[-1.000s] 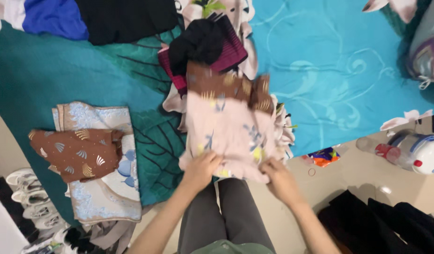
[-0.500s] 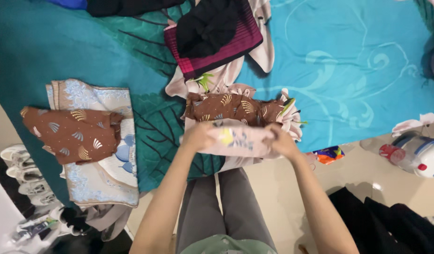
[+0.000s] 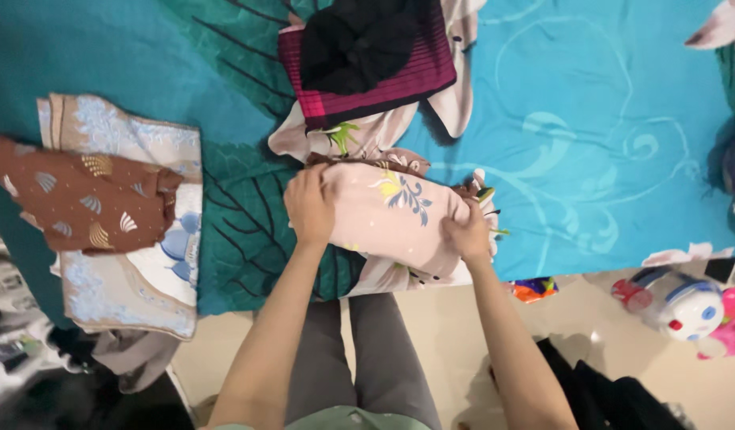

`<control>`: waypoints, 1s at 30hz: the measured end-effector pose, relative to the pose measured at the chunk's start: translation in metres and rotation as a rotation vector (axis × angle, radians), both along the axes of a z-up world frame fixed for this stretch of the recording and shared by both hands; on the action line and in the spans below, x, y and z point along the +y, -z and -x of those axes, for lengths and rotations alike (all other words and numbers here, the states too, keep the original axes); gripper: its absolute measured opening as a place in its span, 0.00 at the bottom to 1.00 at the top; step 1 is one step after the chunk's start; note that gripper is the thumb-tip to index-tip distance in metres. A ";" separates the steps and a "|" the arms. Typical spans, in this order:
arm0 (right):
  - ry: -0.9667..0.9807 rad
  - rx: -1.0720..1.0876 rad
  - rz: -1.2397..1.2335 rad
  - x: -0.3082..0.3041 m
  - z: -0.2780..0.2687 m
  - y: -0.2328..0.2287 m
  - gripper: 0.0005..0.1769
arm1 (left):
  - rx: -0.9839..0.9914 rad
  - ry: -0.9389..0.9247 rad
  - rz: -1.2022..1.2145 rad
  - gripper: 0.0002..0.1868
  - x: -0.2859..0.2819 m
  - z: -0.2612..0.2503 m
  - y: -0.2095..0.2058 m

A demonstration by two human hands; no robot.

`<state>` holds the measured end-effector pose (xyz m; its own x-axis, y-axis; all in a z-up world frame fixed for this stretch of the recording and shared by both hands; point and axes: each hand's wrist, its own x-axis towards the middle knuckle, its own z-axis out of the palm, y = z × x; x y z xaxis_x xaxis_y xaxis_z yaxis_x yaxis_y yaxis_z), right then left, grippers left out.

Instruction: The person tidies a cluttered bedroom. They first sort and rearrange cosmetic bottles and small containers on a crowded table, then gather scattered clothing from the floor and bed, and finally fold garments one at a time on the bed, stacking the folded clothes.

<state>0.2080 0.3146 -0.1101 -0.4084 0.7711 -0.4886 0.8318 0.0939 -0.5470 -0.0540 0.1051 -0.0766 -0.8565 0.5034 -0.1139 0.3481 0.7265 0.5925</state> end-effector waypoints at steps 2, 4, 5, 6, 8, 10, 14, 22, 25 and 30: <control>-0.207 -0.313 -0.270 -0.009 0.015 -0.009 0.48 | 0.094 -0.176 0.013 0.26 -0.012 -0.017 0.016; -0.392 -0.400 -0.350 -0.014 0.032 -0.020 0.56 | 0.181 -0.383 0.010 0.36 -0.029 -0.045 0.034; -0.471 -0.338 -0.292 -0.012 0.042 -0.024 0.59 | 0.138 -0.543 0.030 0.38 -0.035 -0.060 0.045; -0.550 -0.277 -0.232 -0.012 0.051 -0.025 0.62 | 0.095 -0.703 0.048 0.40 -0.037 -0.075 0.055; -0.584 0.053 -0.089 -0.007 0.069 -0.020 0.63 | -0.291 -1.023 -0.140 0.36 -0.049 -0.103 0.066; -0.611 0.126 0.026 -0.002 0.082 -0.009 0.66 | -1.007 -1.244 -0.467 0.31 -0.055 -0.127 0.067; -0.668 -0.051 0.264 0.012 0.091 0.019 0.66 | -1.529 -1.009 -0.643 0.32 -0.039 -0.162 0.059; -0.385 -0.174 0.977 0.018 0.055 0.024 0.25 | -1.352 -0.854 -0.535 0.30 -0.027 -0.157 0.044; -0.260 -0.238 1.118 0.006 0.044 -0.005 0.17 | -1.429 -0.788 -0.630 0.35 -0.047 -0.130 0.012; 0.222 -0.231 1.176 -0.058 0.056 -0.050 0.20 | -1.665 -0.735 -0.633 0.44 -0.099 -0.063 -0.050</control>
